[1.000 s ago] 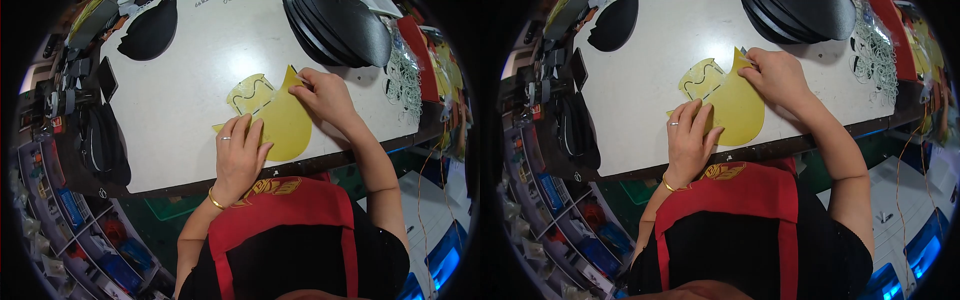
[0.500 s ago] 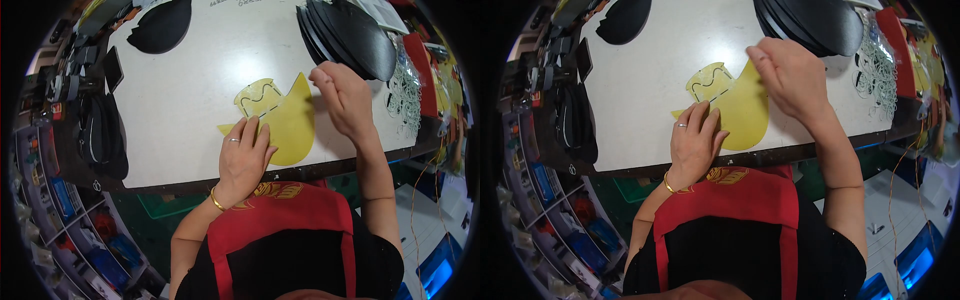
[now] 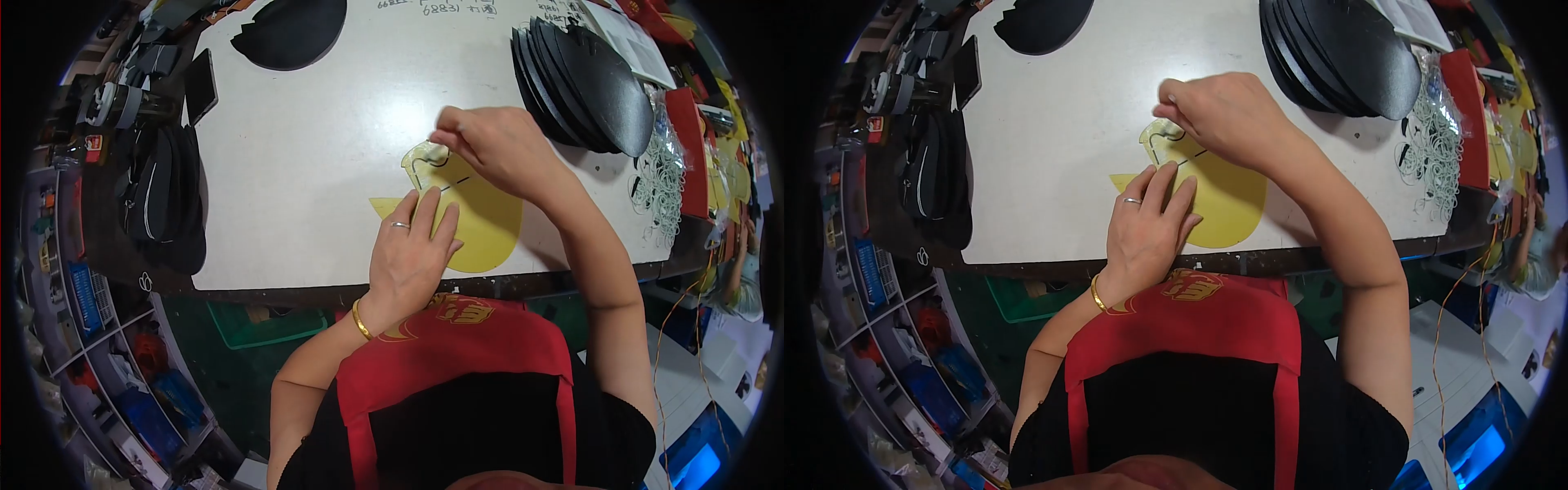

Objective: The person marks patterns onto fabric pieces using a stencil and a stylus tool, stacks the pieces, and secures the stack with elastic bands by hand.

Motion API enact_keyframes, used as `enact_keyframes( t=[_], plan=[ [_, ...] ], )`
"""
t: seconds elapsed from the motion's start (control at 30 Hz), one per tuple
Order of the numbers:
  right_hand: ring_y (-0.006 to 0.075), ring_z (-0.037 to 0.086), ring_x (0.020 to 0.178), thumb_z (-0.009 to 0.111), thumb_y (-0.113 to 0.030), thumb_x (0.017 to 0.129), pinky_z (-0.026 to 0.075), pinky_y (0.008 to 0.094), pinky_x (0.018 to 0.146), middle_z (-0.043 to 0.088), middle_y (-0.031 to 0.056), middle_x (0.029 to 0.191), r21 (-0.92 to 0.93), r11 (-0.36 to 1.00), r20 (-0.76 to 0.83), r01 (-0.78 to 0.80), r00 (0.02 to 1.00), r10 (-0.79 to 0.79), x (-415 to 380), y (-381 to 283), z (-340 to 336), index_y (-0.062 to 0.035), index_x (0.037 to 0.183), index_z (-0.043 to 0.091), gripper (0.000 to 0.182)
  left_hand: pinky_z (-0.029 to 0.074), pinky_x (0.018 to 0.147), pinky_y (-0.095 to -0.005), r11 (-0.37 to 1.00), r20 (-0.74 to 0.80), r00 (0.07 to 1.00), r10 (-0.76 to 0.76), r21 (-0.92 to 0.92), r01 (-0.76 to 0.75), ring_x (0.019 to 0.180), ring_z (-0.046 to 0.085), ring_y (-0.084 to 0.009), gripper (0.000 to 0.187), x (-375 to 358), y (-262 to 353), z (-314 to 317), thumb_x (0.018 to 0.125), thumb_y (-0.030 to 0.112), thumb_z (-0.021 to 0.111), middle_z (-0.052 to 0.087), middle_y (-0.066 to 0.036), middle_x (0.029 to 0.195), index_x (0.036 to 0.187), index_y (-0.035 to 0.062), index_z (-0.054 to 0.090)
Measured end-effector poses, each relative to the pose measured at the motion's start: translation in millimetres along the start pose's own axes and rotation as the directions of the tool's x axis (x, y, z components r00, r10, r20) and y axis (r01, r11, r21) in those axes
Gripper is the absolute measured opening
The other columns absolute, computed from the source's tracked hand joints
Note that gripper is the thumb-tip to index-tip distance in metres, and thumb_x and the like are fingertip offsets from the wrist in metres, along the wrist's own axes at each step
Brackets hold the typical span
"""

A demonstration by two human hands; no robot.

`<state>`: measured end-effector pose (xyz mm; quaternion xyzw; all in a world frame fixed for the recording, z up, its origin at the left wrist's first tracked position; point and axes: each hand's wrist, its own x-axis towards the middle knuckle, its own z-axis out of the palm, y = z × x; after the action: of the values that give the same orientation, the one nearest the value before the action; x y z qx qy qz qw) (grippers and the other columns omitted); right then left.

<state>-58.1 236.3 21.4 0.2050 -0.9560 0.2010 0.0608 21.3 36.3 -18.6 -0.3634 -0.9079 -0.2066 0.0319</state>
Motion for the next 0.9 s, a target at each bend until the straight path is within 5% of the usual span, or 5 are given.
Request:
enact_keyframes(
  t=[0.3, 0.6, 0.73, 0.8, 0.9],
  plan=[
    [0.0308, 0.066, 0.060, 0.060, -0.035, 0.099, 0.049, 0.0406, 0.053, 0.065, 0.0085, 0.064, -0.142, 0.990, -0.112, -0.022, 0.994, 0.006, -27, 17, -15, -0.0095, 0.089, 0.064, 0.028, 0.050, 0.092, -0.0458, 1.000, 0.018, 1.000, -0.004, -0.007, 0.004, 0.118, 0.055, -0.0371, 0.052, 0, 0, -1, 0.082, 0.021, 0.078, 0.055, -0.017, 0.134, 0.129, 0.0076, 0.061],
    [0.0289, 0.066, 0.065, 0.063, -0.034, 0.097, 0.049, 0.0398, 0.056, 0.065, 0.0077, 0.070, 0.168, 0.985, -0.075, 0.029, 0.997, -0.016, -54, -13, 5, -0.0116, 0.087, 0.063, 0.024, 0.049, 0.091, -0.0439, 1.000, 0.023, 1.000, 0.006, 0.006, -0.006, 0.119, 0.055, -0.0371, 0.052, 3, 3, -4, 0.081, 0.020, 0.078, 0.054, -0.019, 0.130, 0.127, 0.0046, 0.059],
    [0.0303, 0.067, 0.070, 0.061, -0.031, 0.099, 0.051, 0.0389, 0.061, 0.068, 0.0093, 0.077, 0.063, 0.976, -0.109, -0.207, 0.971, 0.213, -64, 9, -22, -0.0096, 0.096, 0.067, 0.022, 0.049, 0.091, -0.0435, 1.000, -0.007, 1.000, 0.016, 0.012, -0.016, 0.120, 0.055, -0.0366, 0.052, 1, 1, -2, 0.081, 0.020, 0.079, 0.054, -0.020, 0.130, 0.126, 0.0037, 0.059],
    [0.0324, 0.068, 0.078, 0.055, -0.026, 0.102, 0.053, 0.0378, 0.069, 0.070, 0.0147, 0.087, 0.396, 0.858, -0.169, -0.327, 0.893, 0.418, -73, 26, -31, -0.0061, 0.101, 0.068, 0.024, 0.049, 0.091, -0.0435, 1.000, -0.011, 1.000, 0.023, 0.014, -0.023, 0.120, 0.054, -0.0367, 0.051, 0, 2, -2, 0.081, 0.021, 0.079, 0.054, -0.020, 0.130, 0.125, 0.0031, 0.059],
    [0.0371, 0.067, 0.092, 0.054, -0.026, 0.100, 0.052, 0.0434, 0.083, 0.069, 0.0191, 0.097, 0.311, 0.838, -0.133, -0.449, 0.852, 0.506, -88, 42, -6, -0.0038, 0.104, 0.069, 0.028, 0.049, 0.092, -0.0438, 0.999, -0.016, 0.999, 0.029, 0.031, -0.028, 0.120, 0.054, -0.0367, 0.051, -1, 2, 1, 0.080, 0.021, 0.079, 0.054, -0.020, 0.131, 0.124, 0.0036, 0.059]
  ],
)
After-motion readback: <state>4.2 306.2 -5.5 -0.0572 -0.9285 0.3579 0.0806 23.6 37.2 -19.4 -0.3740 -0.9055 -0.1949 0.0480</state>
